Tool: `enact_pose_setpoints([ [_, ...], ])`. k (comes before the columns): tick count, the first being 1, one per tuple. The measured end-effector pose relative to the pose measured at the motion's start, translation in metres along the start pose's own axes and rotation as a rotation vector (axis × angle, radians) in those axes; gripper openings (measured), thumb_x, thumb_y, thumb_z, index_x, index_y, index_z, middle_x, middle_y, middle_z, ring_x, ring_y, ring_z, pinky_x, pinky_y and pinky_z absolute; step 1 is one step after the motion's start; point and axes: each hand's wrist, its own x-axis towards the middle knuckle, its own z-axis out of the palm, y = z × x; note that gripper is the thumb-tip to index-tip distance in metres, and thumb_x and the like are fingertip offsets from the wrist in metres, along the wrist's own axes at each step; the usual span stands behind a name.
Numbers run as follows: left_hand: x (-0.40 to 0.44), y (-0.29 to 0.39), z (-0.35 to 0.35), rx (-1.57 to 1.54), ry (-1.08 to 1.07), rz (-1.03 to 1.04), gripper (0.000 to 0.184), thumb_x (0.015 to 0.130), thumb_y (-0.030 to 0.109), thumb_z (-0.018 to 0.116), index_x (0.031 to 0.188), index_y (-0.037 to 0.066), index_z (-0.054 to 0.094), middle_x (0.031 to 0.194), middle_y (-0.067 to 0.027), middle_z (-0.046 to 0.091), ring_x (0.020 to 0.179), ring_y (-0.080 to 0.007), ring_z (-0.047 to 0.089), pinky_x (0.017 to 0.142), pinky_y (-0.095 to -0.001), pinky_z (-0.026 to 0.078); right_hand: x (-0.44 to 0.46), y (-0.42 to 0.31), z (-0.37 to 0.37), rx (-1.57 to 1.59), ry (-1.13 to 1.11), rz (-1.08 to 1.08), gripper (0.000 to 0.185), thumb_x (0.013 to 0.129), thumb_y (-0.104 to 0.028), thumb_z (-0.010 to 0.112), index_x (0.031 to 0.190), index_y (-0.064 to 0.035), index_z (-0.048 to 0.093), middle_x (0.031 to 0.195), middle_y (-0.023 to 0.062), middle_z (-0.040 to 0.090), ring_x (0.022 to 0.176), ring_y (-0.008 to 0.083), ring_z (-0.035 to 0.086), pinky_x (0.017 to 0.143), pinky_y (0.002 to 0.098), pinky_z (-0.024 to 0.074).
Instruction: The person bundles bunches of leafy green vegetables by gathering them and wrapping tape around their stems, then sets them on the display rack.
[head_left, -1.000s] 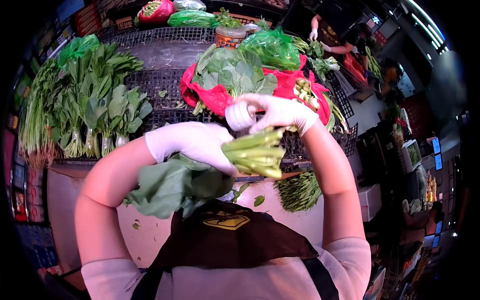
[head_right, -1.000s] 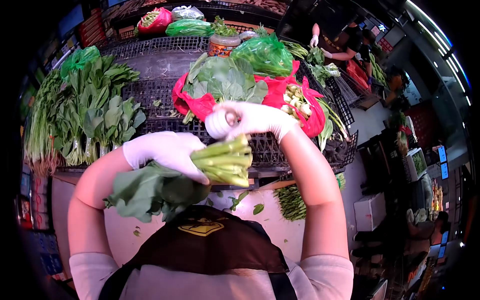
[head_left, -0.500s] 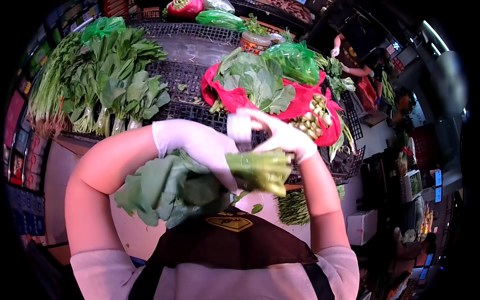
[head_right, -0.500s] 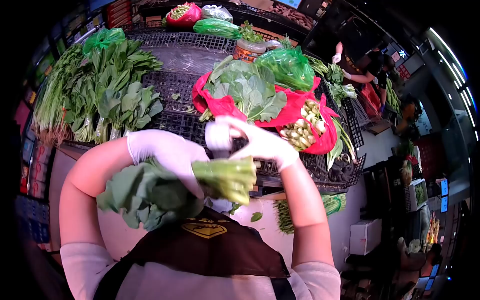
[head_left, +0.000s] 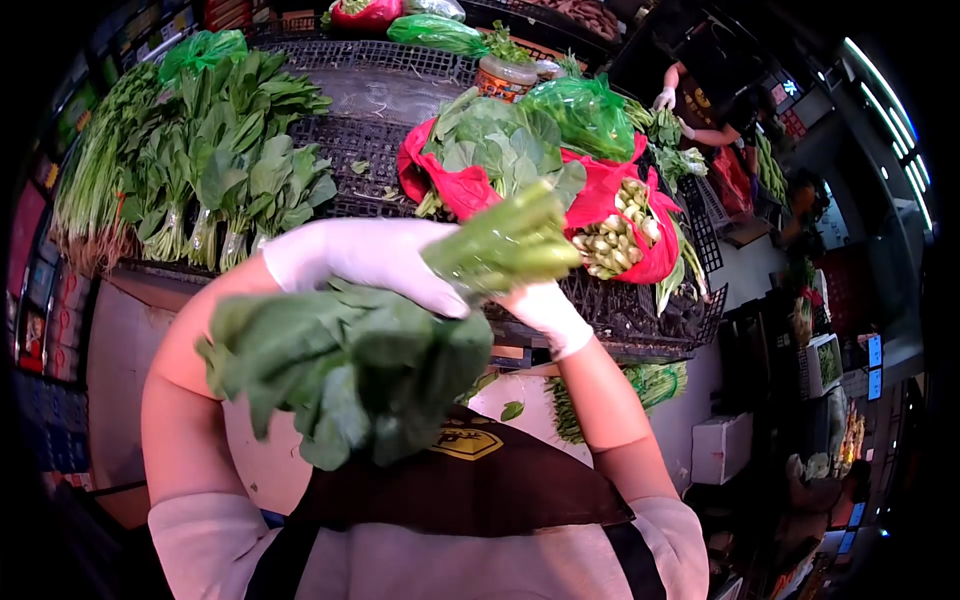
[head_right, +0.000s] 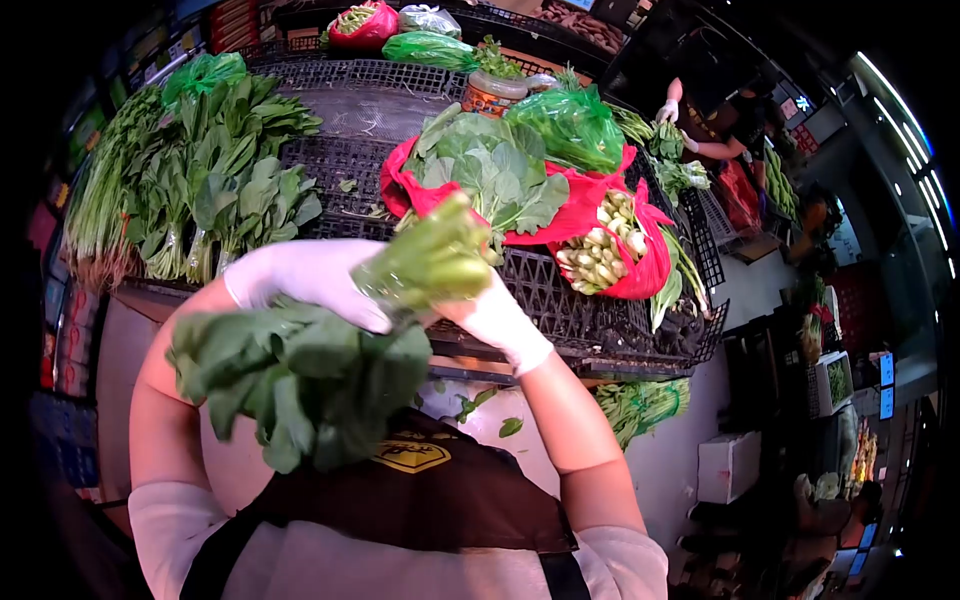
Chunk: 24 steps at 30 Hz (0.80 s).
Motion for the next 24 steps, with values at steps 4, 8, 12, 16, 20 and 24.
enact_pose_setpoints([
  [4, 0.030, -0.009, 0.014, 0.804, 0.235, 0.186, 0.089, 0.080, 0.039, 0.069, 0.146, 0.002, 0.020, 0.133, -0.0188, 0.047, 0.124, -0.0277, 0.044, 0.105, -0.0371, 0.033, 0.013, 0.021, 0.013, 0.206, 0.054, -0.236, 0.053, 0.091, -0.030, 0.056, 0.136, -0.0093, 0.039, 0.125, 0.0085, 0.053, 0.119, 0.0200, 0.049, 0.106, 0.0393, 0.0350],
  [8, 0.030, 0.015, 0.018, 0.946, 0.629, -0.401, 0.113, 0.069, 0.064, 0.068, 0.147, 0.004, 0.013, 0.103, -0.0269, 0.062, 0.091, -0.0427, 0.062, 0.085, -0.0417, 0.048, 0.005, 0.042, 0.024, 0.327, 0.341, -0.081, 0.042, 0.094, -0.021, 0.051, 0.131, -0.0030, 0.043, 0.123, 0.0085, 0.056, 0.112, 0.0205, 0.054, 0.098, 0.0363, 0.0428],
  [12, 0.023, -0.012, -0.005, 1.374, 0.976, 0.107, 0.084, 0.063, 0.059, 0.076, 0.125, 0.007, 0.053, 0.085, -0.0126, 0.066, 0.077, -0.0280, 0.066, 0.067, -0.0357, 0.051, 0.004, 0.018, 0.005, -0.610, 0.521, -0.174, 0.024, 0.075, -0.008, 0.066, 0.097, 0.0018, 0.066, 0.094, 0.0120, 0.067, 0.086, 0.0236, 0.061, 0.079, 0.0338, 0.0463],
  [16, 0.026, -0.015, 0.006, 1.130, 0.941, 0.137, 0.030, 0.082, 0.035, 0.069, 0.092, 0.007, 0.072, 0.078, -0.0129, 0.068, 0.067, -0.0264, 0.066, 0.061, -0.0334, 0.051, -0.001, -0.004, -0.005, -0.818, 0.601, -0.216, 0.020, 0.070, -0.020, 0.065, 0.080, -0.0019, 0.066, 0.088, 0.0138, 0.064, 0.095, 0.0296, 0.056, 0.105, 0.0476, 0.0288],
  [20, 0.031, -0.048, 0.001, 0.750, 0.787, 0.015, 0.069, 0.085, 0.047, 0.063, 0.135, 0.003, 0.044, 0.133, -0.0243, 0.047, 0.125, -0.0358, 0.044, 0.103, -0.0398, 0.036, -0.012, -0.030, -0.017, -0.835, 0.494, -0.175, 0.023, 0.069, -0.011, 0.070, 0.087, 0.0016, 0.062, 0.092, 0.0145, 0.060, 0.092, 0.0297, 0.053, 0.085, 0.0367, 0.0428],
  [24, 0.042, -0.039, 0.026, -0.079, 0.691, 0.198, 0.079, 0.076, 0.033, 0.077, 0.136, 0.000, 0.038, 0.127, -0.0131, 0.051, 0.119, -0.0211, 0.048, 0.102, -0.0351, 0.036, -0.019, -0.051, -0.017, -0.618, 0.339, -0.173, 0.029, 0.073, -0.013, 0.069, 0.099, -0.0038, 0.061, 0.102, 0.0109, 0.058, 0.097, 0.0284, 0.055, 0.097, 0.0376, 0.0373],
])
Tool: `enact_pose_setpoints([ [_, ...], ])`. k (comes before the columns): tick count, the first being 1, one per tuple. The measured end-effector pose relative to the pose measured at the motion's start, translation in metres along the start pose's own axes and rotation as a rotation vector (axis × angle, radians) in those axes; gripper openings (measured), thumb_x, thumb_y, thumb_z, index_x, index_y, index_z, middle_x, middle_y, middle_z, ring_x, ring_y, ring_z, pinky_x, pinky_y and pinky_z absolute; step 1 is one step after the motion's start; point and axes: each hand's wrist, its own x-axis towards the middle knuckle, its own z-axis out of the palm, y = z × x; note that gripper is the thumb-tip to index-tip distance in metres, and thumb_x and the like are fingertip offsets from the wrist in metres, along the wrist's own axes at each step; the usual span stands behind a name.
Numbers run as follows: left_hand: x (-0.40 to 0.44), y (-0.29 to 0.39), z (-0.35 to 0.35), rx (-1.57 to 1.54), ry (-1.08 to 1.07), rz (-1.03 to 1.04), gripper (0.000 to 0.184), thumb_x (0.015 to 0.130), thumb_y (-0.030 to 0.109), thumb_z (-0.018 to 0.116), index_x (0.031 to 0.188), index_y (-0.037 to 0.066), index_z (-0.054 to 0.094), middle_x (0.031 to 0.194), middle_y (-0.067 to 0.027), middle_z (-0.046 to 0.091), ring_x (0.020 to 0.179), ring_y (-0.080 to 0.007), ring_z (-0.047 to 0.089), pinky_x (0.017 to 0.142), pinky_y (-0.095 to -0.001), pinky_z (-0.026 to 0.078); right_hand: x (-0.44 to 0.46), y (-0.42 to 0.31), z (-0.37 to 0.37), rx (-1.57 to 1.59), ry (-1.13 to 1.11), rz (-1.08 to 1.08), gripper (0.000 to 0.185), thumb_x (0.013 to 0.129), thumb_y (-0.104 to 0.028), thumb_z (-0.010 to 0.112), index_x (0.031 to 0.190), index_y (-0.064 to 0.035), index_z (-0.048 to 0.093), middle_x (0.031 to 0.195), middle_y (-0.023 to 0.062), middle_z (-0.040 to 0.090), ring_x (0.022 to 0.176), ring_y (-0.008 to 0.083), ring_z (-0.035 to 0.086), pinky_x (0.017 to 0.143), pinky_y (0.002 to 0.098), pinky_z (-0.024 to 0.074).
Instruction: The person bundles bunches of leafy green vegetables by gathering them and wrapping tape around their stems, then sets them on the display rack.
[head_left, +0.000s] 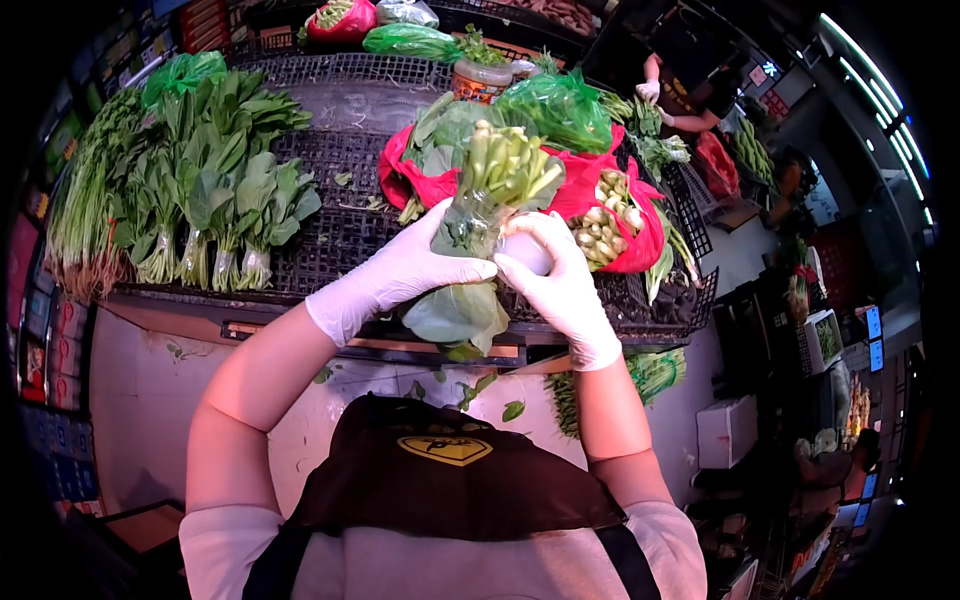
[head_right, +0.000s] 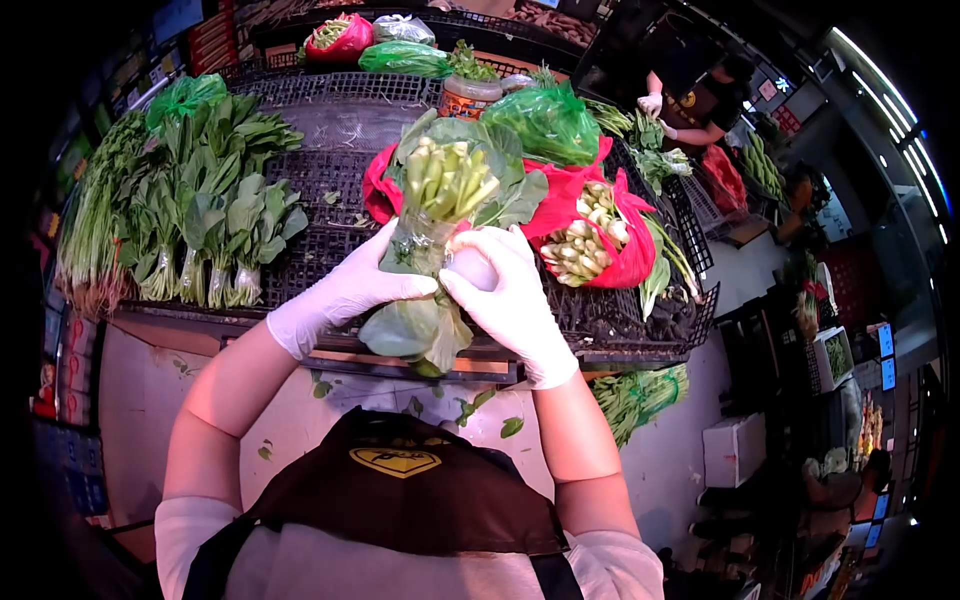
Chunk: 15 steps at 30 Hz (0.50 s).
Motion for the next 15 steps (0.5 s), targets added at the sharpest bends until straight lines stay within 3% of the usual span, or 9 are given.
enact_pose_setpoints([
  [1, 0.001, -0.004, -0.002, -0.014, 0.037, 0.009, 0.075, 0.075, 0.028, 0.077, 0.135, 0.000, 0.040, 0.125, -0.0112, 0.052, 0.116, -0.0189, 0.049, 0.101, -0.0338, 0.038, 0.000, -0.001, -0.004, 0.086, -0.040, -0.009, 0.031, 0.074, -0.015, 0.069, 0.102, -0.0060, 0.061, 0.105, 0.0104, 0.058, 0.097, 0.0292, 0.056, 0.101, 0.0393, 0.0353],
  [2, 0.004, -0.013, -0.007, -0.028, 0.073, 0.018, 0.072, 0.075, 0.023, 0.077, 0.133, 0.001, 0.041, 0.123, -0.0093, 0.054, 0.113, -0.0167, 0.051, 0.099, -0.0326, 0.040, 0.002, 0.000, -0.011, 0.243, -0.135, 0.000, 0.046, 0.075, -0.012, 0.070, 0.118, -0.0065, 0.055, 0.112, 0.0103, 0.056, 0.103, 0.0284, 0.054, 0.099, 0.0353, 0.0372],
  [4, 0.005, -0.018, -0.018, 0.017, 0.131, 0.017, 0.062, 0.076, 0.016, 0.075, 0.130, 0.001, 0.046, 0.119, -0.0076, 0.057, 0.106, -0.0144, 0.054, 0.096, -0.0313, 0.043, -0.001, -0.007, -0.019, 0.573, -0.195, 0.196, 0.057, 0.078, -0.012, 0.069, 0.130, -0.0065, 0.047, 0.114, 0.0109, 0.057, 0.106, 0.0283, 0.053, 0.100, 0.0343, 0.0369],
  [8, -0.008, 0.014, -0.040, 0.095, -0.035, -0.010, 0.055, 0.075, 0.011, 0.073, 0.124, 0.000, 0.050, 0.110, -0.0045, 0.061, 0.098, -0.0100, 0.055, 0.089, -0.0282, 0.046, 0.004, 0.016, -0.020, -0.135, -0.324, -0.058, 0.059, 0.085, -0.028, 0.065, 0.136, -0.0088, 0.043, 0.126, 0.0101, 0.056, 0.112, 0.0238, 0.055, 0.113, 0.0483, 0.0153],
  [9, -0.007, 0.021, -0.045, 0.242, -0.176, -0.049, 0.053, 0.074, 0.012, 0.074, 0.121, 0.000, 0.053, 0.107, -0.0036, 0.062, 0.096, -0.0088, 0.055, 0.088, -0.0274, 0.046, 0.014, 0.019, -0.021, -0.232, -0.589, 0.083, 0.059, 0.086, -0.036, 0.062, 0.135, -0.0094, 0.044, 0.130, 0.0107, 0.054, 0.116, 0.0215, 0.054, 0.113, 0.0526, 0.0035],
  [11, -0.009, 0.047, -0.038, 0.464, -0.469, -0.205, 0.047, 0.071, 0.014, 0.077, 0.112, 0.001, 0.060, 0.100, -0.0023, 0.066, 0.088, -0.0065, 0.056, 0.083, -0.0263, 0.047, 0.031, 0.044, -0.008, 0.179, -0.751, 0.129, 0.061, 0.082, -0.030, 0.065, 0.135, -0.0080, 0.044, 0.127, 0.0117, 0.055, 0.115, 0.0211, 0.053, 0.111, 0.0454, 0.0206],
  [13, -0.001, 0.044, -0.026, 0.716, -0.720, -0.275, 0.048, 0.071, 0.028, 0.077, 0.106, 0.000, 0.063, 0.091, -0.0076, 0.068, 0.081, -0.0134, 0.061, 0.078, -0.0297, 0.048, 0.047, 0.038, 0.002, 0.625, -0.887, 0.201, 0.070, 0.074, -0.013, 0.074, 0.136, -0.0068, 0.042, 0.130, 0.0115, 0.053, 0.115, 0.0182, 0.052, 0.106, 0.0354, 0.0342],
  [14, 0.003, 0.046, -0.018, 0.869, -0.827, -0.396, 0.050, 0.071, 0.034, 0.076, 0.105, 0.000, 0.064, 0.090, -0.0095, 0.068, 0.081, -0.0162, 0.062, 0.077, -0.0310, 0.048, 0.058, 0.027, 0.001, 0.567, -0.870, 0.354, 0.077, 0.064, -0.002, 0.076, 0.134, -0.0062, 0.045, 0.134, 0.0135, 0.050, 0.119, 0.0167, 0.049, 0.106, 0.0319, 0.0331],
  [15, 0.008, 0.041, -0.015, 1.005, -0.846, -0.544, 0.053, 0.071, 0.042, 0.074, 0.103, 0.000, 0.065, 0.087, -0.0122, 0.069, 0.084, -0.0202, 0.064, 0.077, -0.0322, 0.048, 0.062, -0.001, -0.001, 0.560, -0.708, 0.243, 0.071, 0.064, -0.005, 0.077, 0.129, -0.0055, 0.050, 0.133, 0.0147, 0.051, 0.121, 0.0170, 0.049, 0.107, 0.0320, 0.0319],
])
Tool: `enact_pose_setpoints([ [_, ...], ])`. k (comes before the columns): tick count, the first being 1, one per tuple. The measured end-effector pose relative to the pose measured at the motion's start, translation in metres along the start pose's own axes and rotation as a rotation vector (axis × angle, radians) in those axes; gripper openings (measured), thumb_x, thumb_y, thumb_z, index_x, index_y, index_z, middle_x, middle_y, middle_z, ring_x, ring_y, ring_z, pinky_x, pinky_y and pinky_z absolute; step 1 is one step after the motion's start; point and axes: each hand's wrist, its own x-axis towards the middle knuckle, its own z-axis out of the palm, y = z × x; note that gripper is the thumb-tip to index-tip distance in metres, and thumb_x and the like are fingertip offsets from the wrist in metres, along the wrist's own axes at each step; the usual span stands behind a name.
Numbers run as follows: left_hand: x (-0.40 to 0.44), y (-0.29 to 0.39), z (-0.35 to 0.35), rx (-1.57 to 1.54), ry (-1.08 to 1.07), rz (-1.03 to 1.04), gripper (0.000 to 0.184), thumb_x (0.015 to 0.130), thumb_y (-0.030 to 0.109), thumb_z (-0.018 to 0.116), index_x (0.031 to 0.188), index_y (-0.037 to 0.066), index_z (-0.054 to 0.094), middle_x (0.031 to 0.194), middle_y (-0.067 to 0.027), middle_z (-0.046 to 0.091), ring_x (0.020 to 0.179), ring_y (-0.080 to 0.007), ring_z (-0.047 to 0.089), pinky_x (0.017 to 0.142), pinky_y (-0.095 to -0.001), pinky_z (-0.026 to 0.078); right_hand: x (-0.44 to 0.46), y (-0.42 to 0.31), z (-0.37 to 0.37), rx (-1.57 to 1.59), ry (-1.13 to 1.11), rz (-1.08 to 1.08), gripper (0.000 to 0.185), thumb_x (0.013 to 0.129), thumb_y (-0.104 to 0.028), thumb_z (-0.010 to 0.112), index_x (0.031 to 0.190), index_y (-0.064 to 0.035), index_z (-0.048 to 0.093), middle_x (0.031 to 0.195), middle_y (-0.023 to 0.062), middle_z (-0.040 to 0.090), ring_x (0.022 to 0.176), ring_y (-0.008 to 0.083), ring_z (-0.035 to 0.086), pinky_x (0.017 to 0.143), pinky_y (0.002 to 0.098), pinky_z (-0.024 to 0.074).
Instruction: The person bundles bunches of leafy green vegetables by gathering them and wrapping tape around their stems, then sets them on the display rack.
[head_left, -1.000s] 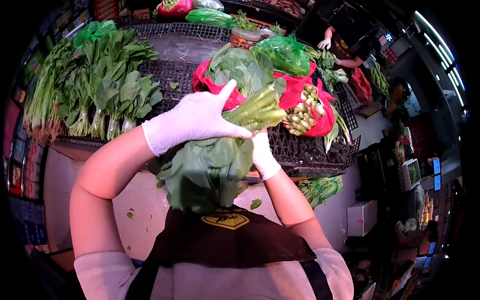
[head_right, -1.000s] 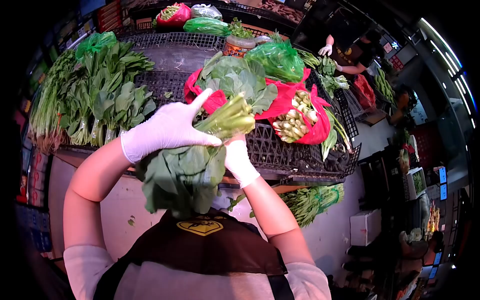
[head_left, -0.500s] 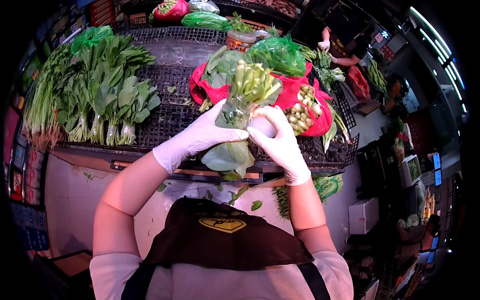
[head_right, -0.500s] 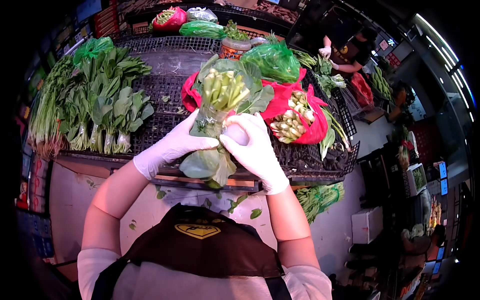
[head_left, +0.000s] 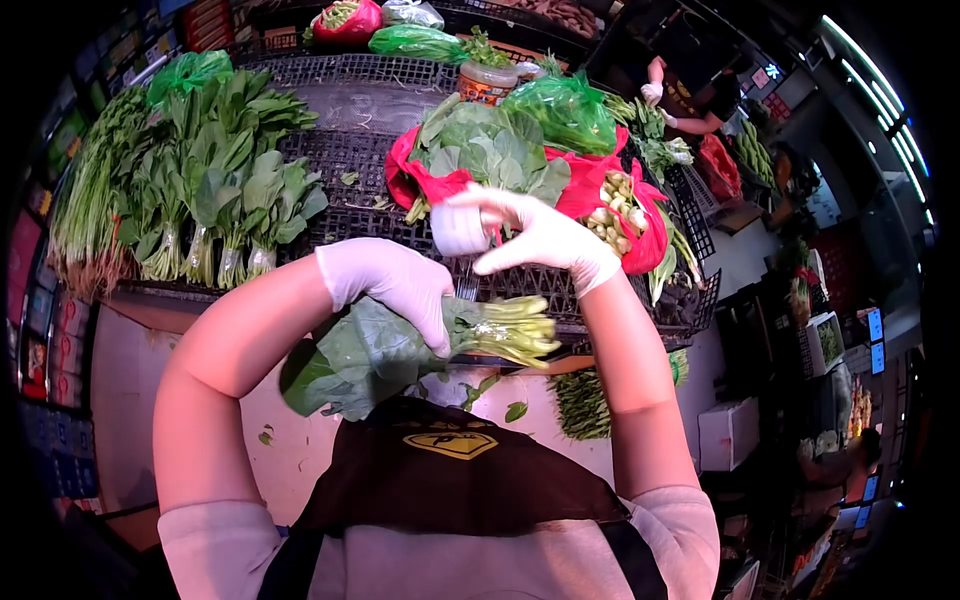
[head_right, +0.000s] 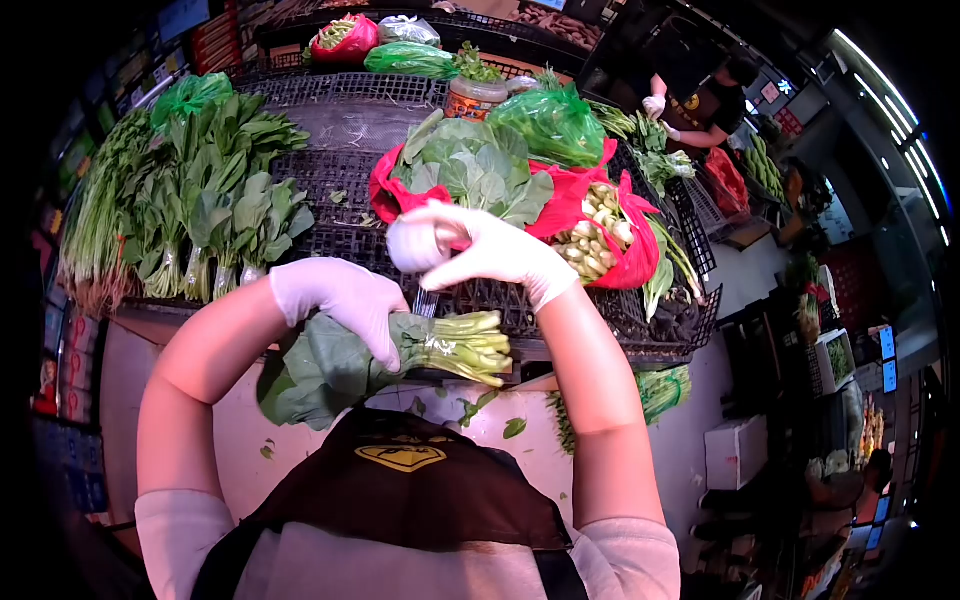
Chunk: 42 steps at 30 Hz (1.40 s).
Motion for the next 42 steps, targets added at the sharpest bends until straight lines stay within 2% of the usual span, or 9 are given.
enact_pose_setpoints([
  [3, 0.032, -0.085, 0.007, -0.203, 0.309, 0.347, 0.047, 0.071, 0.038, 0.074, 0.101, 0.002, 0.069, 0.094, -0.0098, 0.070, 0.084, -0.0171, 0.064, 0.078, -0.0301, 0.048, -0.010, -0.033, 0.026, -0.325, 0.154, -0.368, 0.039, 0.065, -0.015, 0.077, 0.102, -0.0072, 0.068, 0.114, 0.0129, 0.064, 0.119, 0.0205, 0.053, 0.114, 0.0438, 0.0135],
  [5, -0.003, -0.099, -0.016, -0.349, 0.349, -0.180, 0.044, 0.071, 0.033, 0.074, 0.102, 0.002, 0.069, 0.094, -0.0074, 0.070, 0.084, -0.0140, 0.063, 0.079, -0.0290, 0.048, -0.030, -0.031, 0.050, -0.562, 0.185, -0.476, 0.021, 0.067, -0.017, 0.076, 0.086, -0.0107, 0.073, 0.103, 0.0091, 0.069, 0.115, 0.0219, 0.057, 0.115, 0.0495, 0.0049],
  [8, -0.060, -0.075, -0.014, -0.726, 0.523, 0.030, 0.040, 0.071, 0.024, 0.076, 0.101, -0.001, 0.067, 0.090, -0.0035, 0.068, 0.082, -0.0111, 0.061, 0.081, -0.0278, 0.047, -0.034, 0.045, 0.057, -0.472, 0.416, -0.163, 0.012, 0.073, -0.016, 0.074, 0.084, -0.0127, 0.072, 0.092, 0.0016, 0.071, 0.114, 0.0204, 0.058, 0.115, 0.0514, 0.0052],
  [14, -0.011, -0.012, 0.016, -0.561, 0.649, 0.472, 0.057, 0.073, 0.022, 0.079, 0.118, -0.002, 0.056, 0.109, -0.0018, 0.062, 0.094, -0.0105, 0.054, 0.086, -0.0285, 0.044, 0.018, 0.098, 0.060, -0.174, 0.601, -0.342, 0.031, 0.085, -0.009, 0.061, 0.115, -0.0038, 0.053, 0.108, 0.0064, 0.059, 0.107, 0.0162, 0.054, 0.097, 0.0331, 0.0389],
  [17, 0.000, -0.017, 0.015, -0.577, 0.870, 0.009, 0.051, 0.072, 0.024, 0.081, 0.108, 0.000, 0.053, 0.105, -0.0092, 0.057, 0.098, -0.0124, 0.054, 0.089, -0.0290, 0.044, 0.021, 0.082, 0.061, 0.195, 0.835, -0.378, 0.031, 0.086, -0.007, 0.059, 0.116, -0.0017, 0.051, 0.105, 0.0065, 0.060, 0.100, 0.0169, 0.057, 0.089, 0.0353, 0.0451],
  [20, 0.021, -0.029, 0.020, -0.169, 1.550, 0.436, 0.044, 0.078, 0.016, 0.076, 0.112, -0.002, 0.054, 0.100, -0.0102, 0.062, 0.096, -0.0181, 0.060, 0.088, -0.0307, 0.047, 0.011, 0.069, 0.028, -0.606, 0.997, -0.386, 0.016, 0.073, -0.013, 0.065, 0.087, -0.0059, 0.066, 0.087, 0.0125, 0.065, 0.087, 0.0300, 0.059, 0.094, 0.0448, 0.0393],
  [27, 0.035, -0.015, 0.017, -0.806, 0.940, 0.589, 0.077, 0.069, 0.020, 0.083, 0.130, -0.001, 0.041, 0.120, -0.0110, 0.057, 0.110, -0.0182, 0.054, 0.096, -0.0329, 0.042, -0.033, -0.018, 0.015, -0.989, 0.660, -0.398, 0.016, 0.070, -0.018, 0.072, 0.085, -0.0151, 0.069, 0.088, 0.0017, 0.066, 0.097, 0.0183, 0.059, 0.114, 0.0516, 0.0126],
  [33, 0.058, -0.012, 0.023, -1.033, 1.064, 0.520, 0.057, 0.071, 0.012, 0.081, 0.119, 0.001, 0.052, 0.108, -0.0058, 0.061, 0.097, -0.0119, 0.059, 0.085, -0.0282, 0.048, -0.030, 0.017, 0.005, -0.810, 0.654, -0.169, 0.054, 0.068, -0.027, 0.077, 0.109, -0.0069, 0.050, 0.073, 0.0034, 0.055, 0.075, 0.0200, 0.059, 0.109, 0.0507, 0.0240],
  [42, 0.069, 0.028, 0.039, -0.927, 0.785, 0.605, 0.068, 0.072, 0.010, 0.078, 0.130, 0.001, 0.044, 0.120, -0.0040, 0.055, 0.110, -0.0118, 0.051, 0.096, -0.0312, 0.042, -0.056, 0.171, -0.046, -1.070, 0.644, 0.169, 0.025, 0.072, -0.024, 0.070, 0.095, -0.0174, 0.062, 0.075, 0.0050, 0.064, 0.086, 0.0251, 0.063, 0.102, 0.0517, 0.0304],
])
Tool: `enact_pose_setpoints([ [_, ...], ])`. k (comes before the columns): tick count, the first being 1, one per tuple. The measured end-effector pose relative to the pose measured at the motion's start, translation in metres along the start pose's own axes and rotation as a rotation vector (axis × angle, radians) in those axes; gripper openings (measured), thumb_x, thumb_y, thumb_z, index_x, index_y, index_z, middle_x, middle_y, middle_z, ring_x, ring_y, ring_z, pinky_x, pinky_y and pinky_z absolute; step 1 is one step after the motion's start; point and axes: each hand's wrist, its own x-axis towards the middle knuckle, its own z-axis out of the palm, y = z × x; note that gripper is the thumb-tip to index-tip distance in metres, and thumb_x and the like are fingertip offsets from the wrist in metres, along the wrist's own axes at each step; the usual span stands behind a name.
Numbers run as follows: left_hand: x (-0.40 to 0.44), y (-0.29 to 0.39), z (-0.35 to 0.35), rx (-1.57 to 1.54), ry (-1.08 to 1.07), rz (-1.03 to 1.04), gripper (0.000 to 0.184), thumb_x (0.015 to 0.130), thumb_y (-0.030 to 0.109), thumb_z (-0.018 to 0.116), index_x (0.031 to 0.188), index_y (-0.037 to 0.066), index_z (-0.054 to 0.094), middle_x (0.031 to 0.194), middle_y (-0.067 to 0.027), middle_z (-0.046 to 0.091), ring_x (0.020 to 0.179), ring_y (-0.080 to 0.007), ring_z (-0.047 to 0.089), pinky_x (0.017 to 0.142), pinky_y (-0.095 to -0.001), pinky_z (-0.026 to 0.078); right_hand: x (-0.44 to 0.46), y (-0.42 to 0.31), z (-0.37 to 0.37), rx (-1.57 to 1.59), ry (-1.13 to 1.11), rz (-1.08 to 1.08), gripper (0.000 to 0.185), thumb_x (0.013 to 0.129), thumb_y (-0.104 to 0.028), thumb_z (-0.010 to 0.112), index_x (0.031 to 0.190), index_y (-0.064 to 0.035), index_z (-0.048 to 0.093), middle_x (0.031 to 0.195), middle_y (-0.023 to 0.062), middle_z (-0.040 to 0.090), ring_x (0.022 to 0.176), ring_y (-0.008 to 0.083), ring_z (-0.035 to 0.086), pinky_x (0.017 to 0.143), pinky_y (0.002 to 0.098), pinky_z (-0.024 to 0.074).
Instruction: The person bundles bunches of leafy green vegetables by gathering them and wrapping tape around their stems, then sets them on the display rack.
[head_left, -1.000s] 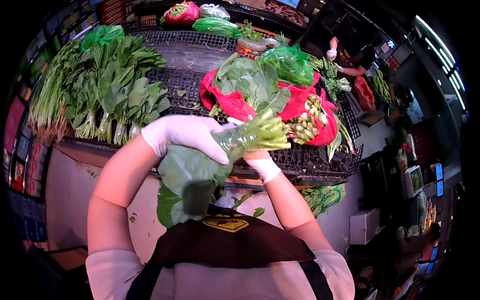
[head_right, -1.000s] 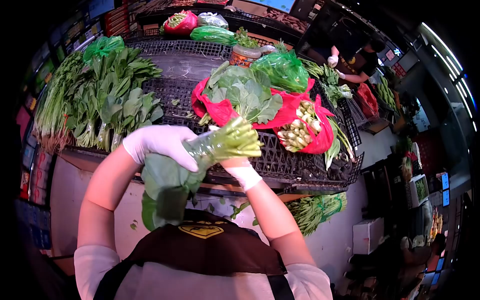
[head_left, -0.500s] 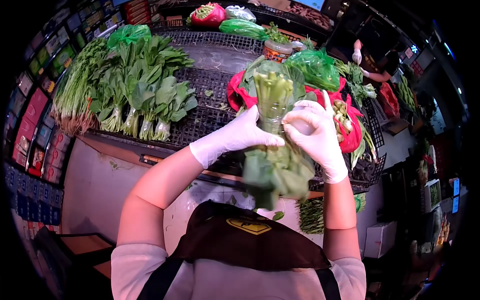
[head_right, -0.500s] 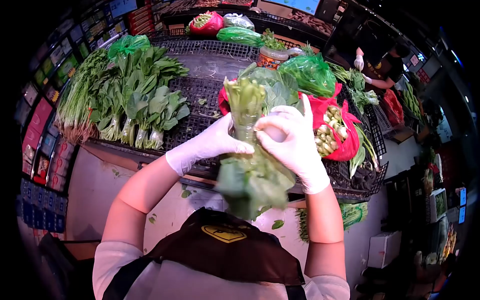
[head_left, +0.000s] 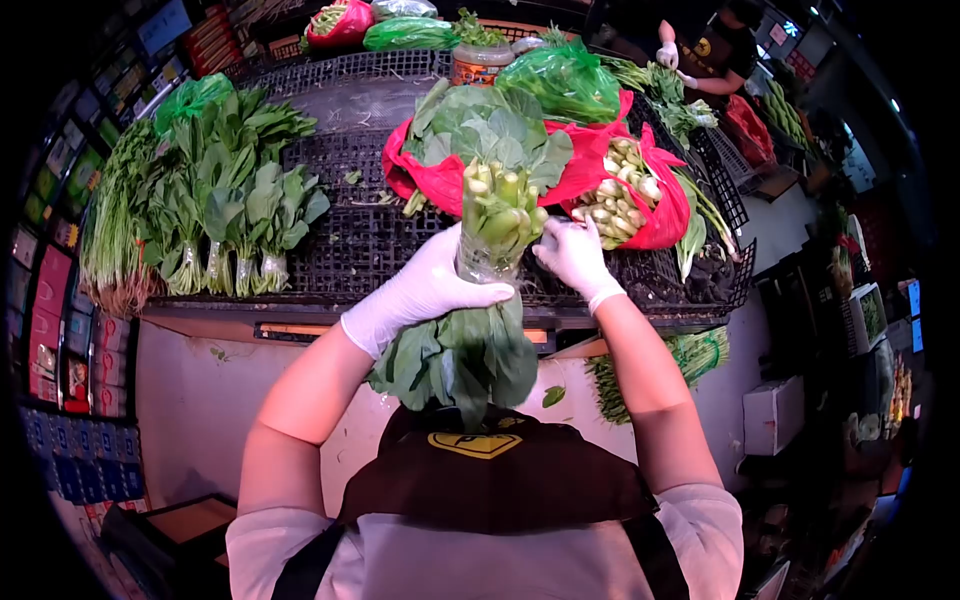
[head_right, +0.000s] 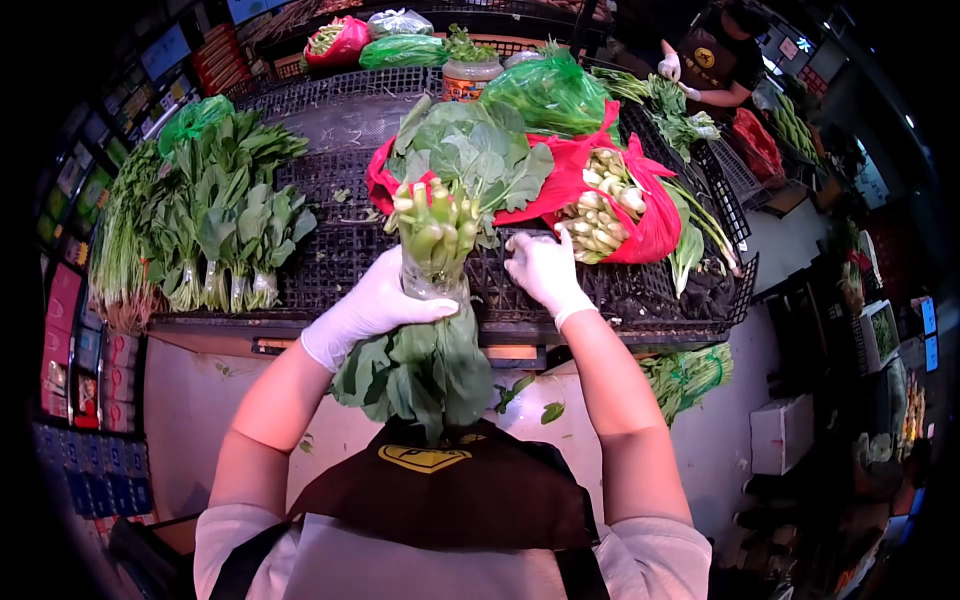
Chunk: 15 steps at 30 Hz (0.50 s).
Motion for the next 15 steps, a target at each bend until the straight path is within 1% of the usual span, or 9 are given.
enact_pose_setpoints([
  [3, 0.008, -0.006, -0.001, 0.488, 0.043, 0.026, 0.055, 0.067, 0.011, 0.076, 0.117, 0.003, 0.053, 0.107, -0.0100, 0.061, 0.104, -0.0238, 0.058, 0.099, -0.0329, 0.041, -0.027, 0.048, 0.058, -0.146, 0.043, -0.083, 0.031, 0.074, -0.034, 0.071, 0.100, -0.0184, 0.066, 0.083, 0.0040, 0.068, 0.093, 0.0236, 0.063, 0.104, 0.0534, 0.0276],
  [4, 0.009, -0.012, -0.009, 1.061, 0.013, 0.281, 0.057, 0.061, 0.013, 0.078, 0.114, 0.007, 0.056, 0.108, -0.0075, 0.061, 0.106, -0.0248, 0.058, 0.105, -0.0409, 0.036, -0.034, 0.061, 0.072, -0.205, 0.039, -0.110, 0.033, 0.074, -0.035, 0.071, 0.102, -0.0183, 0.067, 0.083, 0.0045, 0.068, 0.094, 0.0238, 0.063, 0.104, 0.0533, 0.0271],
  [5, 0.008, -0.020, -0.011, 1.182, -0.006, 0.406, 0.041, 0.065, 0.013, 0.072, 0.104, 0.011, 0.059, 0.104, -0.0056, 0.061, 0.108, -0.0259, 0.055, 0.109, -0.0475, 0.029, -0.039, 0.070, 0.080, -0.264, 0.035, -0.141, 0.035, 0.074, -0.036, 0.070, 0.104, -0.0182, 0.068, 0.083, 0.0050, 0.069, 0.094, 0.0241, 0.063, 0.105, 0.0533, 0.0266],
  [6, 0.008, -0.019, -0.009, 1.412, -0.044, 0.443, 0.033, 0.068, 0.014, 0.068, 0.100, 0.012, 0.060, 0.102, -0.0040, 0.061, 0.109, -0.0224, 0.055, 0.110, -0.0485, 0.028, -0.039, 0.061, 0.067, -0.322, -0.129, -0.073, 0.037, 0.076, -0.037, 0.068, 0.107, -0.0167, 0.068, 0.082, 0.0083, 0.069, 0.094, 0.0236, 0.063, 0.105, 0.0540, 0.0252],
  [7, 0.007, -0.017, -0.007, 1.644, -0.089, 0.470, 0.026, 0.071, 0.014, 0.064, 0.096, 0.014, 0.060, 0.100, -0.0024, 0.061, 0.111, -0.0188, 0.054, 0.110, -0.0495, 0.027, -0.031, 0.040, 0.033, -0.224, -0.242, 0.005, 0.037, 0.080, -0.038, 0.066, 0.107, -0.0129, 0.068, 0.080, 0.0125, 0.069, 0.096, 0.0261, 0.063, 0.104, 0.0486, 0.0310],
  [9, 0.006, -0.009, -0.005, 1.758, -0.163, 0.511, 0.020, 0.073, 0.015, 0.058, 0.093, 0.014, 0.062, 0.108, -0.0036, 0.059, 0.119, -0.0204, 0.048, 0.112, -0.0491, 0.025, -0.012, -0.004, -0.023, 0.282, -0.239, 0.201, 0.039, 0.084, -0.035, 0.064, 0.110, -0.0058, 0.065, 0.088, 0.0123, 0.069, 0.096, 0.0225, 0.063, 0.099, 0.0374, 0.0387],
  [11, 0.010, -0.007, -0.007, 1.732, -0.228, 0.571, 0.018, 0.074, 0.015, 0.057, 0.091, 0.012, 0.062, 0.120, -0.0071, 0.057, 0.124, -0.0235, 0.045, 0.112, -0.0468, 0.026, 0.003, -0.023, -0.041, 1.221, -0.547, 0.093, 0.039, 0.086, -0.029, 0.063, 0.113, -0.0003, 0.061, 0.098, 0.0066, 0.067, 0.097, 0.0163, 0.060, 0.092, 0.0281, 0.0429],
  [13, 0.020, -0.007, -0.012, 1.636, -0.167, 0.675, 0.021, 0.075, 0.016, 0.057, 0.095, 0.010, 0.061, 0.131, -0.0094, 0.052, 0.129, -0.0248, 0.041, 0.112, -0.0443, 0.027, 0.009, -0.046, -0.045, 1.273, -0.966, -0.005, 0.041, 0.084, -0.016, 0.063, 0.119, 0.0035, 0.055, 0.104, 0.0055, 0.063, 0.102, 0.0135, 0.055, 0.092, 0.0283, 0.0437],
  [15, 0.028, 0.004, -0.022, 1.548, -0.125, 0.759, 0.035, 0.077, 0.017, 0.056, 0.112, 0.011, 0.055, 0.139, -0.0097, 0.044, 0.129, -0.0267, 0.041, 0.110, -0.0428, 0.030, 0.001, -0.078, -0.026, 1.589, -0.671, 0.198, 0.044, 0.079, -0.007, 0.066, 0.119, 0.0041, 0.054, 0.105, 0.0077, 0.064, 0.101, 0.0154, 0.058, 0.091, 0.0296, 0.0452],
])
